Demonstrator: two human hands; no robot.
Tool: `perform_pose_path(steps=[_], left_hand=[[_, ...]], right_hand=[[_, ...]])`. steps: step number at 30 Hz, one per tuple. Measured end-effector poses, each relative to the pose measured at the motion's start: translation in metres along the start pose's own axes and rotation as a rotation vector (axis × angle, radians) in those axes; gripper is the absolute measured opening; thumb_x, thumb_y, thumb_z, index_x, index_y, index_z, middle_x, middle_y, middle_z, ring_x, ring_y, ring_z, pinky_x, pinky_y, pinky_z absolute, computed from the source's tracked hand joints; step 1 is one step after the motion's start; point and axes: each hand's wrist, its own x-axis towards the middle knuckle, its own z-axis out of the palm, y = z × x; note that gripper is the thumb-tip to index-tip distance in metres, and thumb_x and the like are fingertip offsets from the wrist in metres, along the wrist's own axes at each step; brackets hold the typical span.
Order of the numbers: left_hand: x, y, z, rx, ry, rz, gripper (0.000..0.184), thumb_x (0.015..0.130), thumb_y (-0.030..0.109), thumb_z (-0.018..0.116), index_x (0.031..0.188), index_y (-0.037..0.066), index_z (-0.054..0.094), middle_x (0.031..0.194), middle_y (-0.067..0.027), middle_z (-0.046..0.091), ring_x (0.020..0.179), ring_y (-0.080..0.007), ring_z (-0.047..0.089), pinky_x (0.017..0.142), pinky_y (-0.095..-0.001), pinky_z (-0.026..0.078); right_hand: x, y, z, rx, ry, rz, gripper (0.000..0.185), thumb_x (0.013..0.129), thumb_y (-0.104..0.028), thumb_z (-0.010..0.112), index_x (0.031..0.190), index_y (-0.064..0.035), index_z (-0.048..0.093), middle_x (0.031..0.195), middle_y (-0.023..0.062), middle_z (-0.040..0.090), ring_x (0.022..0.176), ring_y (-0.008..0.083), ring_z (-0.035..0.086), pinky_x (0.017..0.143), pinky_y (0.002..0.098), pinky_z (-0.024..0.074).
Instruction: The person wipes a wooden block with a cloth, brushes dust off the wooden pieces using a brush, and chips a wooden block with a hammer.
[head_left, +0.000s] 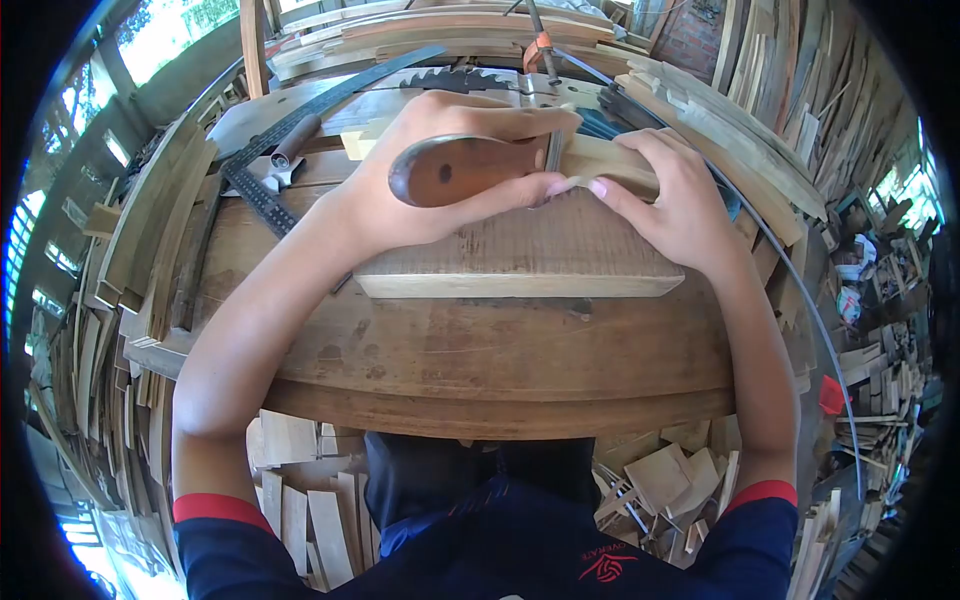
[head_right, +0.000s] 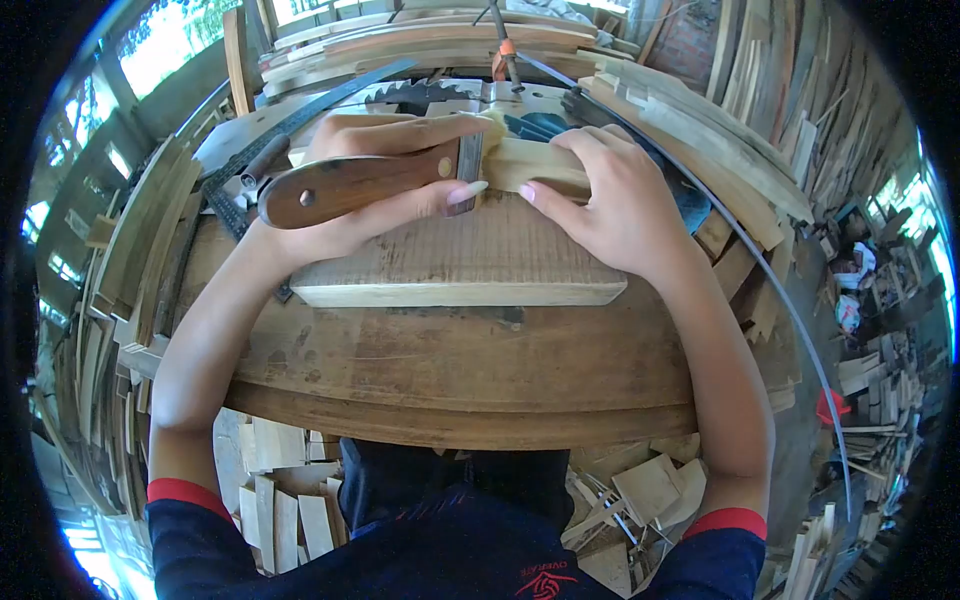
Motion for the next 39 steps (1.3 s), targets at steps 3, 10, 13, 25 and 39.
perform_pose_path(steps=[3,10,13,25,39], left_hand=[[-0.011,-0.021,-0.002,-0.014,-0.026,-0.059,0.032,0.094,0.036,0.073,0.097,0.004,0.077,0.071,-0.0088,0.072,0.062,-0.0217,0.070,0.062,-0.0335,0.057],[-0.011,-0.029,-0.041,0.533,-0.007,-0.430,0.031,0.098,0.032,0.068,0.088,0.004,0.077,0.074,-0.0083,0.073,0.056,-0.0147,0.065,0.053,-0.0309,0.050],[-0.011,-0.028,-0.020,0.227,0.075,-0.295,0.030,0.097,0.032,0.070,0.090,0.003,0.078,0.069,-0.0066,0.071,0.053,-0.0130,0.060,0.051,-0.0310,0.047],[-0.004,0.000,0.007,0.047,0.061,-0.034,0.038,0.084,0.013,0.082,0.119,0.001,0.072,0.108,-0.0183,0.071,0.096,-0.0331,0.069,0.084,-0.0408,0.056],[-0.028,-0.056,0.002,0.051,-0.230,-0.435,0.057,0.100,0.053,0.057,0.108,-0.002,0.070,0.090,-0.0273,0.070,0.092,-0.0433,0.070,0.082,-0.0487,0.053]], right_hand=[[0.000,-0.002,-0.002,0.022,-0.042,0.035,0.054,0.091,-0.042,0.075,0.114,0.0056,0.068,0.111,0.0221,0.070,0.108,0.0388,0.064,0.095,0.0459,0.0504],[0.001,0.005,0.000,0.062,-0.024,0.019,0.054,0.091,-0.039,0.076,0.120,0.0064,0.067,0.113,0.0218,0.071,0.106,0.0391,0.066,0.095,0.0455,0.0512],[0.002,0.003,-0.002,0.092,-0.010,0.006,0.051,0.089,-0.034,0.079,0.118,0.0067,0.067,0.112,0.0210,0.070,0.103,0.0390,0.067,0.093,0.0449,0.0520],[-0.001,-0.027,-0.012,0.211,0.111,-0.323,0.084,0.062,-0.028,0.094,0.138,-0.0144,0.061,0.137,0.0141,0.058,0.128,0.0354,0.055,0.110,0.0495,0.0437],[-0.011,-0.047,0.016,0.119,-0.016,-0.609,0.055,0.063,-0.023,0.087,0.115,-0.0105,0.074,0.140,0.0141,0.057,0.135,0.0396,0.050,0.107,0.0507,0.0500]])
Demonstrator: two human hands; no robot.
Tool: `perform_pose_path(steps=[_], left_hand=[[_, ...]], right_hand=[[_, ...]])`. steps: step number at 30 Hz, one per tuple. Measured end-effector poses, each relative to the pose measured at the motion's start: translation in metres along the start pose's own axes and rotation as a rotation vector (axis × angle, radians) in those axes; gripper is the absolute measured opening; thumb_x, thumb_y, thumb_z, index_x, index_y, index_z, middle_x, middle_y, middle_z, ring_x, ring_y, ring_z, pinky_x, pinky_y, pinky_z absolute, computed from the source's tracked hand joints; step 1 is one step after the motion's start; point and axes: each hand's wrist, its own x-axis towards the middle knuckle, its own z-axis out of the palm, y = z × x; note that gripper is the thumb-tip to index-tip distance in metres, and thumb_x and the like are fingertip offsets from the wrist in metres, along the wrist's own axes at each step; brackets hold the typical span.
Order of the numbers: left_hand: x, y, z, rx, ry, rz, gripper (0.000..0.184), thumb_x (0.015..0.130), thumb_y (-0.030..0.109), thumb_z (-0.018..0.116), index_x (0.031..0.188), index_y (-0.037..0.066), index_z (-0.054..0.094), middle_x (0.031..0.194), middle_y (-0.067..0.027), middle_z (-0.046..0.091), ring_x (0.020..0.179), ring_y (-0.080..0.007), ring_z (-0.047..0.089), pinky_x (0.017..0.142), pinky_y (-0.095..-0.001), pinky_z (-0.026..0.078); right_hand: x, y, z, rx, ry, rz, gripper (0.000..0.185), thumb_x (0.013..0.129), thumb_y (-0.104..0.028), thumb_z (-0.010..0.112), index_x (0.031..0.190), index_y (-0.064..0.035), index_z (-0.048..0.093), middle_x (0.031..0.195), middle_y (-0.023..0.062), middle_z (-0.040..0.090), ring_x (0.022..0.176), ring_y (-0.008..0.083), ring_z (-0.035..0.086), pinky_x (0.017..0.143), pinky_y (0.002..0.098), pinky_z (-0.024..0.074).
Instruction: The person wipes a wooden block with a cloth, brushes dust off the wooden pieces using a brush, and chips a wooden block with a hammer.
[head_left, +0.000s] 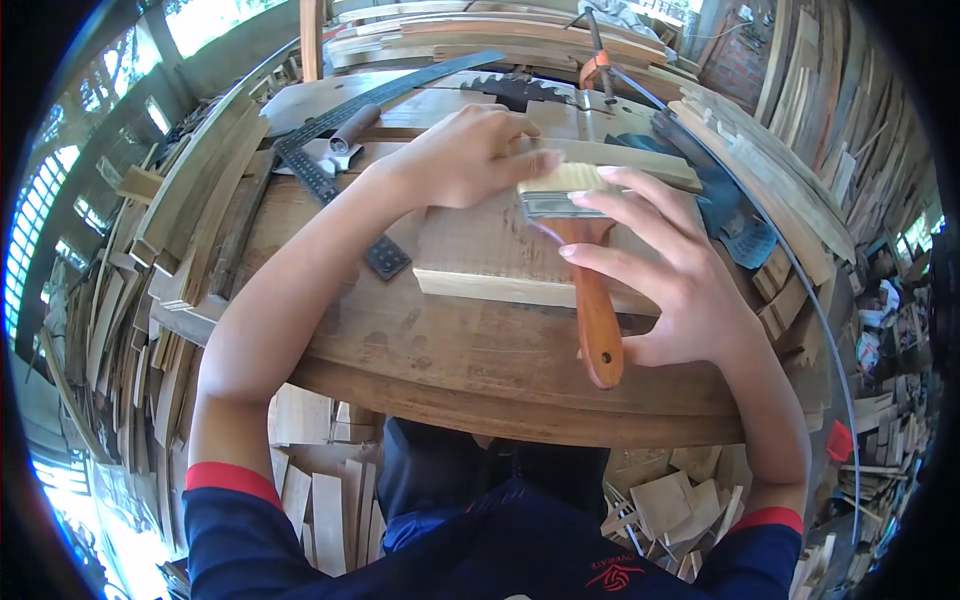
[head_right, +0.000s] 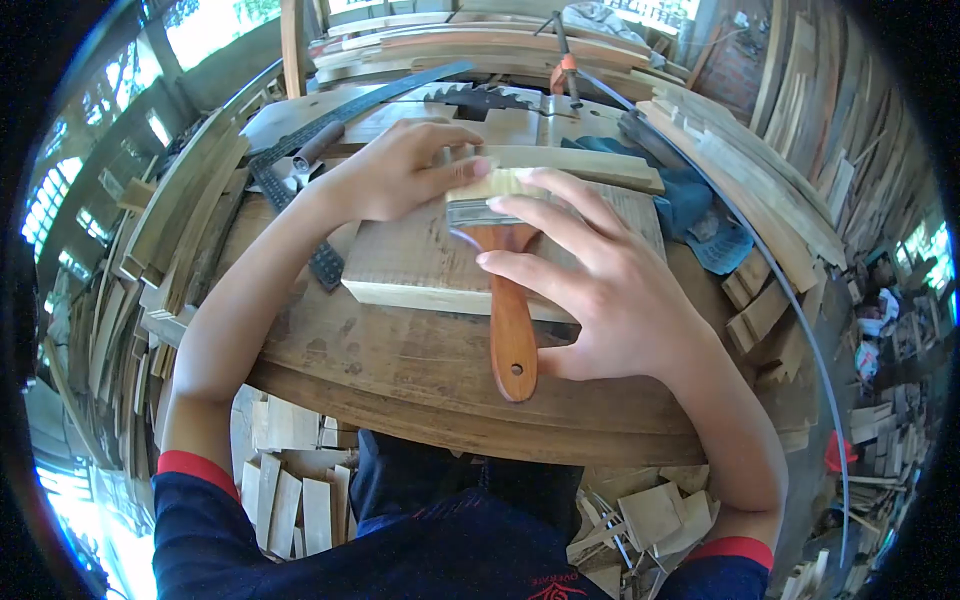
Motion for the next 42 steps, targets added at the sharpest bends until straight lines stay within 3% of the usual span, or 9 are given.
perform_pose_path(steps=[3,6,9,12,18,21,26,33,42], left_hand=[[-0.001,-0.007,0.005,0.087,0.072,0.008,0.061,0.099,0.055,0.058,0.099,-0.005,0.070,0.086,-0.0268,0.070,0.089,-0.0424,0.070,0.081,-0.0479,0.053],[0.004,0.002,-0.009,0.080,-0.219,-0.250,0.068,0.099,0.059,0.059,0.119,-0.005,0.067,0.108,-0.0241,0.069,0.108,-0.0397,0.064,0.100,-0.0444,0.048],[0.004,-0.004,-0.009,0.147,-0.222,-0.278,0.076,0.096,0.068,0.056,0.111,-0.006,0.067,0.106,-0.0254,0.068,0.105,-0.0391,0.064,0.098,-0.0451,0.047],[0.000,-0.009,-0.003,0.214,-0.109,-0.231,0.082,0.094,0.073,0.054,0.074,-0.006,0.066,0.074,-0.0256,0.067,0.082,-0.0384,0.071,0.081,-0.0471,0.053],[-0.003,0.006,-0.014,0.274,-0.243,-0.313,0.094,0.089,0.084,0.049,0.077,-0.008,0.068,0.077,-0.0263,0.068,0.085,-0.0388,0.071,0.082,-0.0473,0.054],[-0.002,0.013,-0.015,0.243,-0.343,-0.388,0.090,0.089,0.083,0.051,0.097,-0.006,0.064,0.095,-0.0225,0.066,0.094,-0.0348,0.063,0.085,-0.0439,0.049],[-0.001,0.002,-0.015,0.011,-0.344,-0.327,0.082,0.092,0.077,0.055,0.107,-0.003,0.066,0.099,-0.0182,0.068,0.098,-0.0299,0.063,0.088,-0.0415,0.048],[0.002,-0.025,-0.010,-0.243,-0.284,-0.189,0.064,0.093,0.064,0.066,0.121,0.007,0.069,0.103,-0.0100,0.069,0.104,-0.0228,0.061,0.091,-0.0376,0.047],[-0.001,-0.053,-0.009,0.100,-0.101,0.098,0.045,0.082,0.039,0.085,0.102,0.000,0.075,0.084,-0.0143,0.068,0.078,-0.0257,0.063,0.074,-0.0382,0.052]], right_hand=[[0.008,-0.007,-0.008,0.082,0.069,-0.024,0.054,0.063,-0.025,0.089,0.111,-0.0055,0.074,0.129,0.0143,0.064,0.127,0.0385,0.057,0.103,0.0489,0.0530],[0.009,-0.002,-0.004,0.149,0.221,-0.083,0.052,0.063,-0.029,0.091,0.103,-0.0007,0.073,0.115,0.0142,0.070,0.116,0.0378,0.064,0.096,0.0470,0.0560],[0.009,0.004,-0.011,0.112,0.295,-0.145,0.053,0.064,-0.036,0.094,0.094,0.0014,0.071,0.103,0.0140,0.073,0.107,0.0366,0.068,0.089,0.0446,0.0577],[0.011,0.007,-0.017,0.121,0.293,-0.152,0.054,0.065,-0.042,0.094,0.084,-0.0017,0.063,0.098,0.0139,0.072,0.103,0.0362,0.070,0.085,0.0428,0.0571],[0.003,0.009,-0.012,0.162,0.260,-0.050,0.055,0.068,-0.041,0.093,0.079,-0.0056,0.053,0.098,0.0137,0.071,0.104,0.0365,0.069,0.084,0.0440,0.0569],[0.004,0.007,-0.012,0.146,0.212,-0.052,0.051,0.067,-0.035,0.092,0.079,-0.0065,0.052,0.105,0.0139,0.071,0.111,0.0371,0.068,0.087,0.0451,0.0564],[0.003,-0.003,-0.007,0.147,0.084,0.073,0.045,0.066,-0.024,0.089,0.094,-0.0060,0.058,0.129,0.0177,0.065,0.127,0.0395,0.061,0.099,0.0478,0.0541],[-0.001,-0.008,-0.004,0.100,-0.038,0.177,0.073,0.067,-0.023,0.088,0.133,-0.0080,0.061,0.145,0.0184,0.057,0.133,0.0399,0.055,0.112,0.0489,0.0480],[-0.001,-0.009,-0.014,0.081,-0.102,0.214,0.067,0.069,-0.026,0.087,0.131,-0.0086,0.066,0.143,0.0150,0.060,0.130,0.0386,0.057,0.114,0.0485,0.0457]])
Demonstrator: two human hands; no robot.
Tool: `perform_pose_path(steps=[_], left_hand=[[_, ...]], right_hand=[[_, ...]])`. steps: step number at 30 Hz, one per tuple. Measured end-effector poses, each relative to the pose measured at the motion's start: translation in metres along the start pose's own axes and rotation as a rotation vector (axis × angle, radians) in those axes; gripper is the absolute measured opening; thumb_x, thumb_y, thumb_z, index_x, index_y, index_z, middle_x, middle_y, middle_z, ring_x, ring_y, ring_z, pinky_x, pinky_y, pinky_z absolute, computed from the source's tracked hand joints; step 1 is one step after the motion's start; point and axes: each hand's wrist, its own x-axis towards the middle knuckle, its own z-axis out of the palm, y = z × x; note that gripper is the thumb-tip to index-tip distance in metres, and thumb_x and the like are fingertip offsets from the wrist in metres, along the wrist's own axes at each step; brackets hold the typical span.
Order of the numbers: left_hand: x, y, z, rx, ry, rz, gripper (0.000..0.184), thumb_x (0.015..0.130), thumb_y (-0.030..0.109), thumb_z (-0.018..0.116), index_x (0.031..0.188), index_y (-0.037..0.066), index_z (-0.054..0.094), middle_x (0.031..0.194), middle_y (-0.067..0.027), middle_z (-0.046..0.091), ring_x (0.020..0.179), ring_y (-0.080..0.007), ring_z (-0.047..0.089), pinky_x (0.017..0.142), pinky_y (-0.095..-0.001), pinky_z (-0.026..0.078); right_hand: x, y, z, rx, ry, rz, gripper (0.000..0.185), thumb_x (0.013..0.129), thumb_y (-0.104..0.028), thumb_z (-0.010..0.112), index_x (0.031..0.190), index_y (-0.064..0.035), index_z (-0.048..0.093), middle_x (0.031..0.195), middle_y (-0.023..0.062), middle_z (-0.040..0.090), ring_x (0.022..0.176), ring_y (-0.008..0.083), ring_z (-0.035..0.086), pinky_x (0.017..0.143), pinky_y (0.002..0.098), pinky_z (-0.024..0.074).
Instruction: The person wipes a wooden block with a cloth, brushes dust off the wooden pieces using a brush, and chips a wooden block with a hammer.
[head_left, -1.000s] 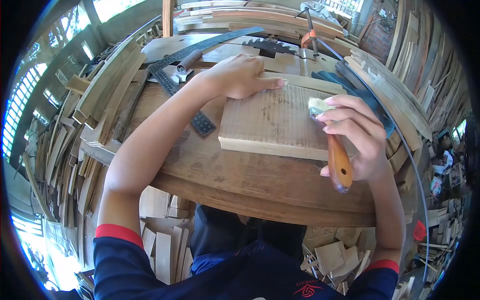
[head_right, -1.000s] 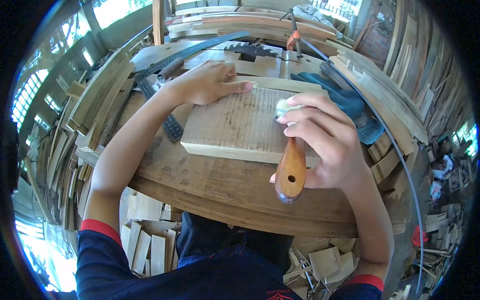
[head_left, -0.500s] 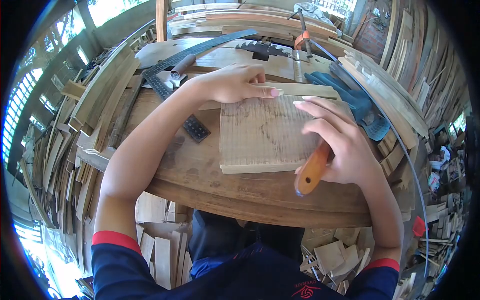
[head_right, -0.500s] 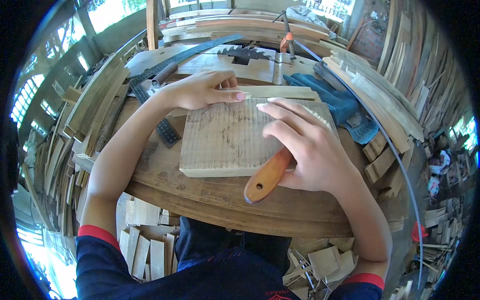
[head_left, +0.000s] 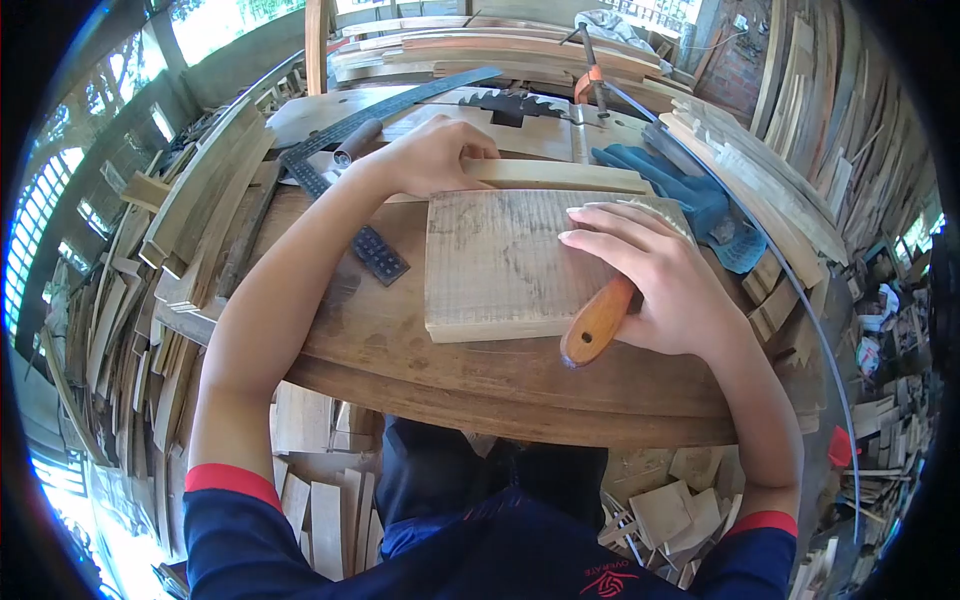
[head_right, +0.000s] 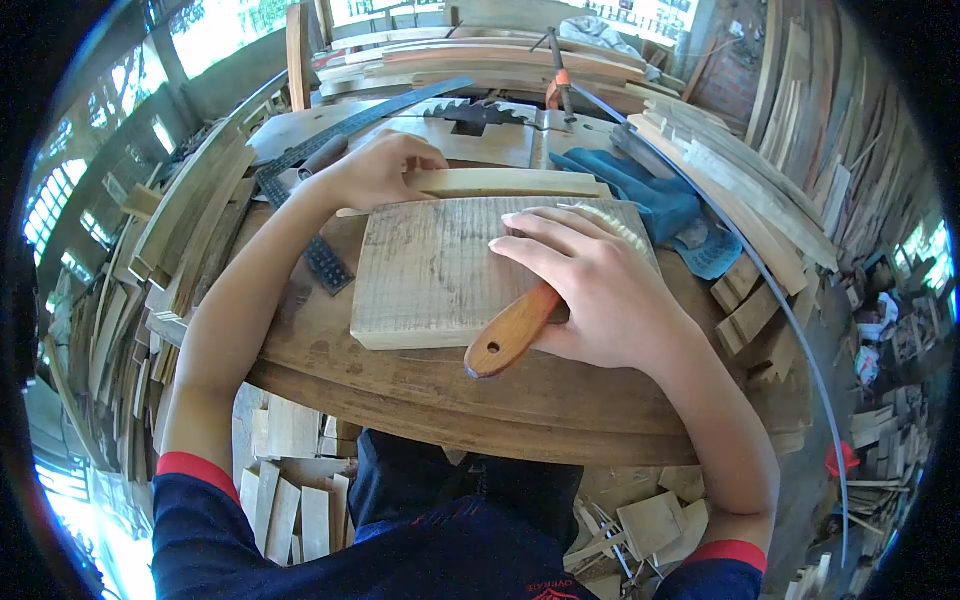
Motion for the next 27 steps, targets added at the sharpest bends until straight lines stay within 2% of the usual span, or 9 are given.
perform_pose_path(steps=[6,9,12,16,19,22,25,27], left_hand=[[0.002,0.019,-0.017,0.180,-0.065,-0.069,0.048,0.079,0.036,0.087,0.101,-0.005,0.073,0.084,-0.0172,0.068,0.078,-0.0313,0.064,0.075,-0.0400,0.052],[0.002,0.033,-0.040,0.207,-0.017,-0.139,0.052,0.081,0.044,0.084,0.101,-0.002,0.073,0.086,-0.0179,0.069,0.083,-0.0346,0.067,0.078,-0.0423,0.053],[-0.006,0.046,-0.067,0.459,0.018,-0.254,0.056,0.085,0.054,0.078,0.102,0.001,0.074,0.089,-0.0180,0.071,0.090,-0.0357,0.070,0.083,-0.0439,0.055],[-0.038,0.046,-0.101,0.605,0.211,-0.574,0.055,0.092,0.057,0.069,0.100,0.003,0.074,0.095,-0.0179,0.074,0.092,-0.0374,0.071,0.082,-0.0487,0.056],[-0.069,0.027,-0.120,0.669,0.294,-0.810,0.055,0.092,0.056,0.068,0.094,0.002,0.073,0.093,-0.0217,0.072,0.091,-0.0386,0.072,0.079,-0.0508,0.056],[-0.104,-0.007,-0.123,0.781,0.124,-0.957,0.055,0.095,0.052,0.067,0.100,-0.003,0.071,0.100,-0.0238,0.073,0.097,-0.0385,0.073,0.082,-0.0500,0.059],[-0.143,-0.030,-0.107,0.905,0.085,-1.005,0.049,0.097,0.047,0.066,0.107,-0.001,0.069,0.106,-0.0214,0.074,0.101,-0.0398,0.072,0.085,-0.0494,0.059],[-0.153,-0.035,-0.103,0.925,0.076,-1.124,0.044,0.098,0.043,0.066,0.109,0.001,0.068,0.109,-0.0202,0.074,0.104,-0.0403,0.072,0.087,-0.0488,0.059]], right_hand=[[-0.001,0.004,0.006,0.020,0.020,-0.009,0.068,0.069,-0.026,0.087,0.131,-0.0079,0.065,0.143,0.0147,0.060,0.130,0.0377,0.058,0.114,0.0481,0.0452],[0.004,-0.002,-0.001,0.013,-0.003,-0.004,0.068,0.068,-0.024,0.087,0.131,-0.0075,0.065,0.143,0.0149,0.060,0.131,0.0371,0.057,0.115,0.0483,0.0445],[0.007,-0.003,-0.003,0.050,-0.039,0.013,0.069,0.068,-0.023,0.086,0.131,-0.0074,0.065,0.142,0.0154,0.060,0.132,0.0367,0.056,0.115,0.0486,0.0435],[0.005,-0.001,-0.004,0.039,-0.036,0.007,0.069,0.068,-0.022,0.086,0.132,-0.0072,0.064,0.142,0.0162,0.060,0.133,0.0370,0.055,0.116,0.0484,0.0430],[0.004,-0.001,-0.002,0.052,-0.028,0.013,0.069,0.068,-0.021,0.086,0.132,-0.0070,0.064,0.143,0.0167,0.059,0.134,0.0375,0.055,0.116,0.0481,0.0431],[0.003,-0.001,0.000,0.071,-0.031,0.021,0.070,0.067,-0.020,0.086,0.132,-0.0066,0.064,0.143,0.0168,0.059,0.134,0.0377,0.055,0.116,0.0480,0.0431],[0.005,-0.002,-0.002,0.068,-0.030,0.020,0.070,0.067,-0.019,0.087,0.132,-0.0062,0.063,0.143,0.0168,0.059,0.134,0.0378,0.054,0.116,0.0480,0.0432],[0.003,-0.002,-0.001,0.070,-0.029,0.019,0.070,0.067,-0.019,0.087,0.132,-0.0060,0.063,0.143,0.0167,0.059,0.134,0.0378,0.055,0.116,0.0481,0.0432]])
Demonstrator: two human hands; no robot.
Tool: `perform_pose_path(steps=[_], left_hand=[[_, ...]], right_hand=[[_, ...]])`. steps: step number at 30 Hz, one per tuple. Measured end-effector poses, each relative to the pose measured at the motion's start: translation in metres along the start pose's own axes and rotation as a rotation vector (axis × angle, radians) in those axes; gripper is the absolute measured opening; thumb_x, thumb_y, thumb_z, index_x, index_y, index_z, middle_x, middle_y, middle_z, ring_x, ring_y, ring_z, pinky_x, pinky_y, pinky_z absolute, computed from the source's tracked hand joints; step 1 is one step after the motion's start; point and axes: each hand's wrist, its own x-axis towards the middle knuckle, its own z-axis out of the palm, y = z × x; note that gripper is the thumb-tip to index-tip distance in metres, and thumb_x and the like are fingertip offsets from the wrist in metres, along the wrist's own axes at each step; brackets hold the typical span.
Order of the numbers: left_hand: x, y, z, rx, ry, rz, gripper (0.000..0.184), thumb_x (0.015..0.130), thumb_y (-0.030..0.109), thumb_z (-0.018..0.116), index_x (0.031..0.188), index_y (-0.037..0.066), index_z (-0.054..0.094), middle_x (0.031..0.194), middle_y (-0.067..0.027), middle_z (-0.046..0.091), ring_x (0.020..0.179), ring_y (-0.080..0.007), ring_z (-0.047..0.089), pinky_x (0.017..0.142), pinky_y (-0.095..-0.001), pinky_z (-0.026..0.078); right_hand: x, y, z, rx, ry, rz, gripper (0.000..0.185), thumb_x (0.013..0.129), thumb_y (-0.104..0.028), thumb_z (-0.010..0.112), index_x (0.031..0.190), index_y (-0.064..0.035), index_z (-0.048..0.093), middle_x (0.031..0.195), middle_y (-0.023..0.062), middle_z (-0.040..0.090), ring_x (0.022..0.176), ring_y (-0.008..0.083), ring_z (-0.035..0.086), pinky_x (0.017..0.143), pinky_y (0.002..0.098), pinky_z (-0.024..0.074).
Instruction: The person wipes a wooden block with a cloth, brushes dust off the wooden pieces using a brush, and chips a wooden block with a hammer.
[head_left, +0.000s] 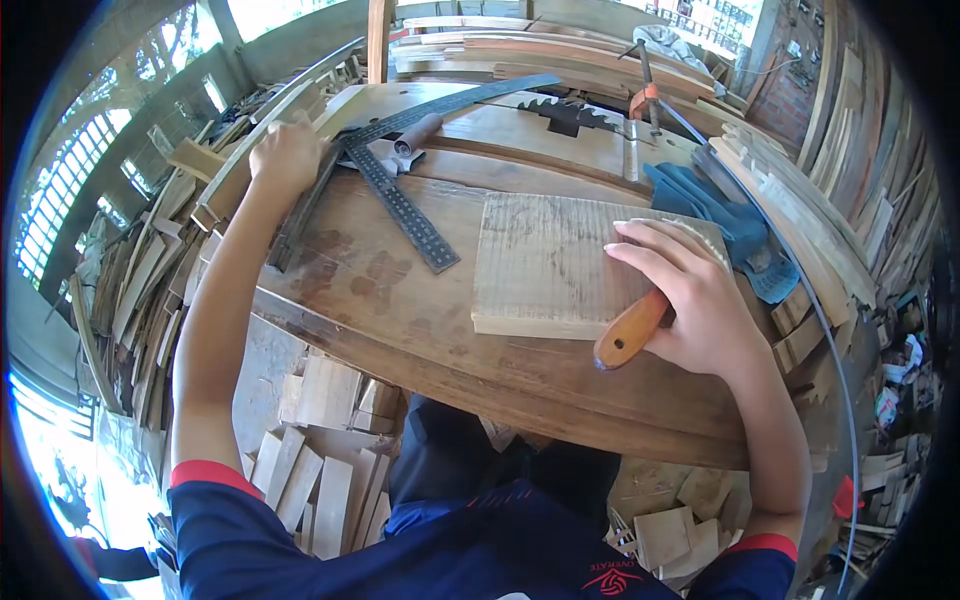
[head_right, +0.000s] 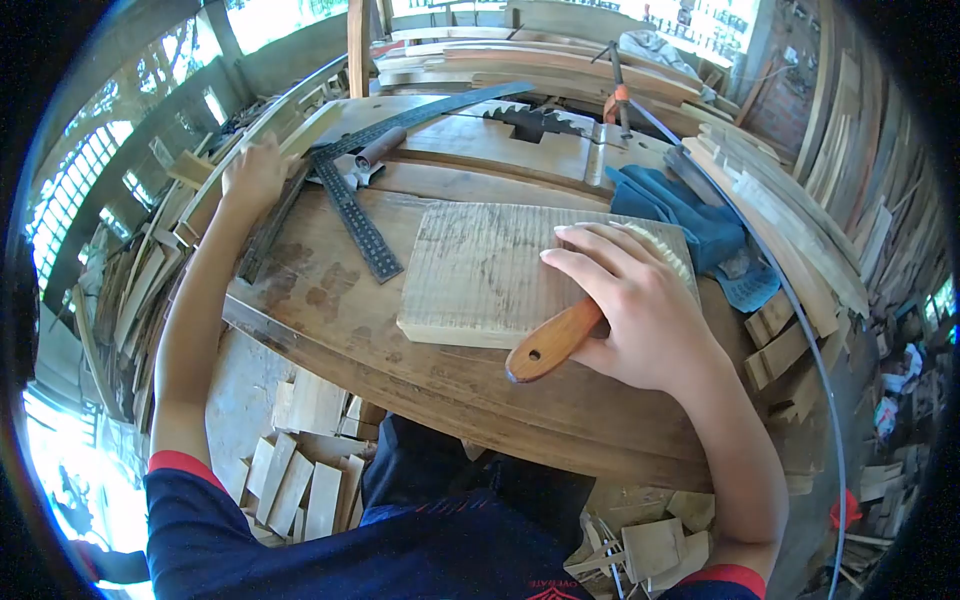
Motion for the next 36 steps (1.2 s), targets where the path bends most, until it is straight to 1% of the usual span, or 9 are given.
perform_pose_path(steps=[8,11,16,23,26,30,33,34,36], left_hand=[[-0.005,-0.003,0.011,0.127,-0.013,0.080,0.030,0.093,0.027,0.071,0.111,0.003,0.066,0.107,-0.0182,0.073,0.113,-0.0368,0.067,0.086,-0.0450,0.061],[0.000,-0.006,0.018,0.226,0.214,0.155,0.028,0.094,0.025,0.070,0.112,0.004,0.067,0.107,-0.0175,0.071,0.114,-0.0366,0.067,0.084,-0.0443,0.061],[-0.012,-0.001,0.022,0.092,0.047,0.219,0.040,0.100,0.041,0.061,0.094,0.003,0.074,0.102,-0.0214,0.071,0.094,-0.0388,0.073,0.079,-0.0467,0.061],[-0.040,0.017,0.004,0.192,-0.166,0.188,0.051,0.100,0.051,0.057,0.092,0.004,0.077,0.094,-0.0200,0.076,0.086,-0.0363,0.075,0.075,-0.0479,0.060],[-0.031,-0.003,0.018,0.126,-0.139,0.229,0.054,0.102,0.050,0.053,0.094,0.001,0.076,0.097,-0.0224,0.075,0.094,-0.0397,0.074,0.082,-0.0514,0.058],[-0.009,-0.033,0.011,-0.191,-0.247,0.256,0.059,0.104,0.046,0.050,0.097,-0.008,0.071,0.101,-0.0317,0.069,0.101,-0.0469,0.067,0.090,-0.0570,0.050],[0.003,-0.045,0.000,-0.393,-0.408,0.222,0.063,0.104,0.049,0.050,0.091,-0.009,0.069,0.098,-0.0349,0.066,0.095,-0.0482,0.066,0.085,-0.0562,0.048],[0.003,-0.048,-0.006,-0.442,-0.436,0.193,0.069,0.105,0.053,0.048,0.087,-0.011,0.067,0.095,-0.0361,0.064,0.093,-0.0494,0.064,0.085,-0.0550,0.046],[0.012,-0.056,0.002,-0.470,-0.294,0.228,0.070,0.106,0.053,0.046,0.089,-0.012,0.067,0.094,-0.0373,0.063,0.094,-0.0502,0.064,0.086,-0.0547,0.046]], right_hand=[[-0.003,0.002,-0.002,-0.080,0.000,-0.040,0.067,0.072,-0.025,0.087,0.132,-0.0057,0.064,0.143,0.0167,0.059,0.133,0.0369,0.055,0.117,0.0483,0.0416],[-0.004,0.004,0.000,-0.072,0.014,-0.049,0.066,0.074,-0.027,0.086,0.132,-0.0055,0.064,0.142,0.0169,0.059,0.133,0.0360,0.055,0.117,0.0483,0.0409],[-0.007,0.008,0.003,-0.074,0.051,-0.065,0.065,0.075,-0.032,0.086,0.130,-0.0043,0.065,0.141,0.0166,0.061,0.134,0.0346,0.056,0.117,0.0478,0.0407],[-0.008,0.010,0.002,-0.066,0.036,0.017,0.069,0.075,-0.039,0.086,0.129,-0.0014,0.066,0.138,0.0173,0.063,0.132,0.0339,0.057,0.115,0.0465,0.0422],[-0.010,0.014,0.002,-0.191,0.102,0.001,0.060,0.077,-0.036,0.084,0.122,-0.0013,0.068,0.127,0.0163,0.068,0.123,0.0338,0.062,0.108,0.0459,0.0457],[-0.007,0.017,-0.019,-0.205,0.080,0.086,0.040,0.086,-0.035,0.078,0.104,-0.0002,0.069,0.094,0.0128,0.072,0.092,0.0326,0.071,0.085,0.0431,0.0540],[-0.005,0.017,-0.031,-0.364,-0.038,0.403,0.038,0.093,-0.038,0.074,0.092,0.0002,0.066,0.073,0.0105,0.065,0.068,0.0297,0.067,0.064,0.0405,0.0542],[-0.007,0.021,-0.033,-0.447,-0.007,0.438,0.052,0.096,-0.050,0.067,0.091,0.0018,0.066,0.070,0.0152,0.067,0.064,0.0301,0.069,0.057,0.0398,0.0550],[-0.008,0.020,-0.041,-0.488,0.006,0.670,0.058,0.097,-0.057,0.063,0.091,0.0015,0.066,0.071,0.0178,0.069,0.067,0.0315,0.072,0.061,0.0419,0.0571]])
